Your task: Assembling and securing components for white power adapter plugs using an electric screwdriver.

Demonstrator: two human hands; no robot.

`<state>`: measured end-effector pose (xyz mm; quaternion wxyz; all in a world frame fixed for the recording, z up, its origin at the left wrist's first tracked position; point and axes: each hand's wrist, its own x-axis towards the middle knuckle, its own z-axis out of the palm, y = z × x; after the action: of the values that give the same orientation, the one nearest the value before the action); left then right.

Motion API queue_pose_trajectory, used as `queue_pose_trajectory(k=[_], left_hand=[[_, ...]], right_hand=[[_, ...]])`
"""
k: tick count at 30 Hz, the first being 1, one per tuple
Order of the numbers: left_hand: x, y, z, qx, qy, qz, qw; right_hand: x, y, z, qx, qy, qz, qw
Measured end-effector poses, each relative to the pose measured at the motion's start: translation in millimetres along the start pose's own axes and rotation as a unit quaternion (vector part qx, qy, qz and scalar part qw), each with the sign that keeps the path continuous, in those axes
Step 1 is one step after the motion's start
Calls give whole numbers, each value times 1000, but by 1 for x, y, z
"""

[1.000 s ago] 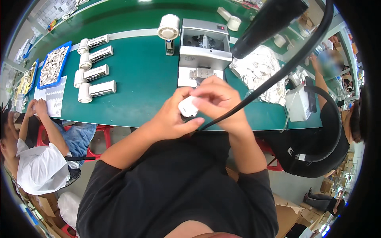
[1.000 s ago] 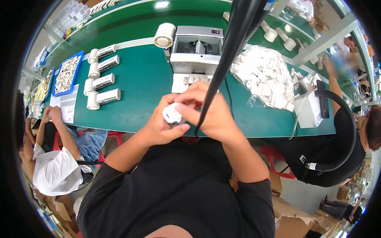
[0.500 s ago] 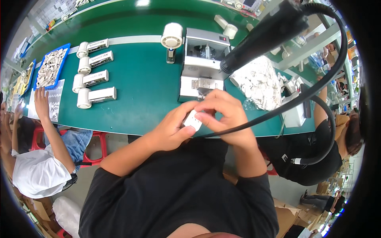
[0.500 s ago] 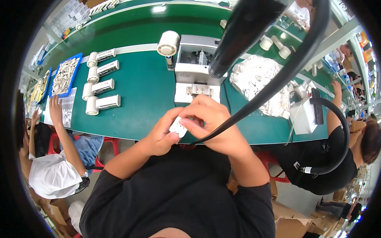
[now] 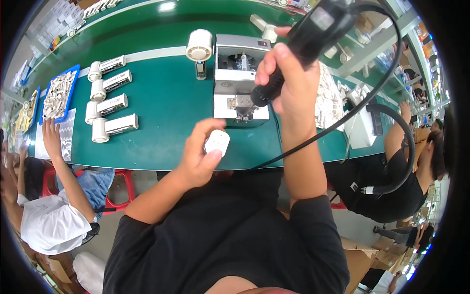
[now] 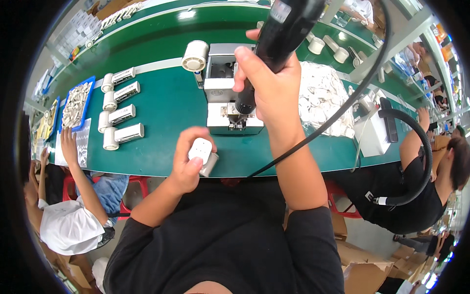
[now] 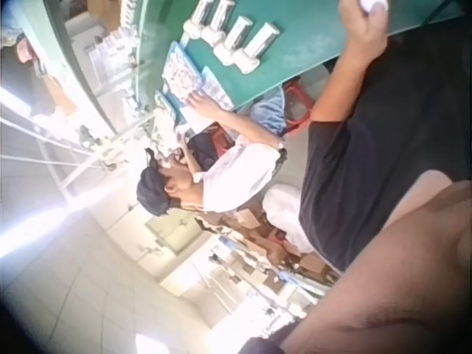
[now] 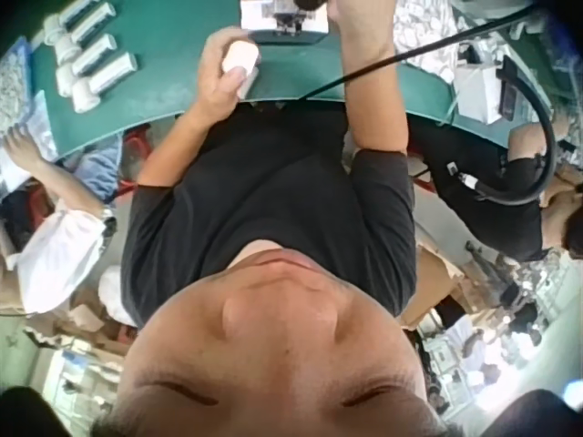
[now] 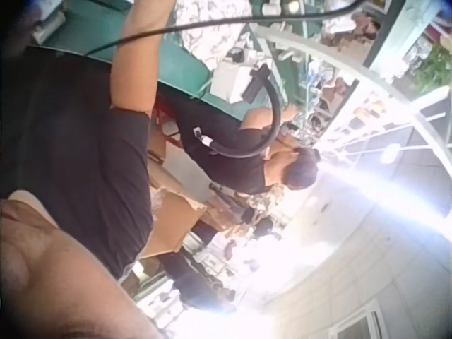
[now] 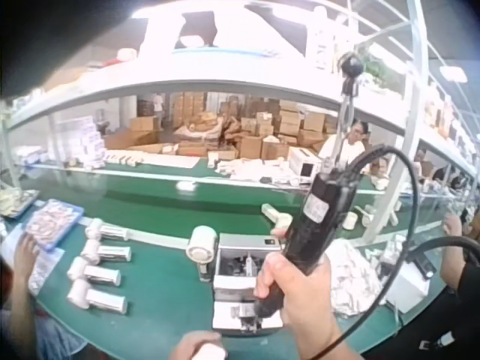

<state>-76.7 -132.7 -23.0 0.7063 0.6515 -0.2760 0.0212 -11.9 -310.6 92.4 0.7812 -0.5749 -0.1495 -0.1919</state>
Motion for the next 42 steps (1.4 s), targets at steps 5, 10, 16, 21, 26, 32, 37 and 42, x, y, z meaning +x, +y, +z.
queue_pose_trajectory(k=[5, 10, 16, 21, 26, 32, 37, 42], left_hand=[[5, 4, -7, -7, -59, -30, 998], [6, 12, -8, -37, -109, -17, 993], [1, 16, -4, -11, -141, -94, 985], [5, 5, -1, 52, -100, 42, 993], [0, 14, 2, 20, -110, -39, 993], [0, 10, 3, 74, -107, 24, 991], [-7, 4, 4, 83, -147, 25, 985], [-5, 6, 4, 90, -136, 12, 987]], right_hand=[[-11, 27, -9, -5, 8, 43, 999], [-25, 23, -4, -3, -37, 81, 996], [-34, -27, 0, 90, -76, -50, 992], [-43, -47, 11, 146, -147, -97, 974], [-46, -41, 14, 139, -159, -79, 974], [-47, -37, 18, 136, -172, -70, 973], [-54, -37, 18, 151, -159, -75, 973], [-53, -44, 19, 169, -171, -96, 966]])
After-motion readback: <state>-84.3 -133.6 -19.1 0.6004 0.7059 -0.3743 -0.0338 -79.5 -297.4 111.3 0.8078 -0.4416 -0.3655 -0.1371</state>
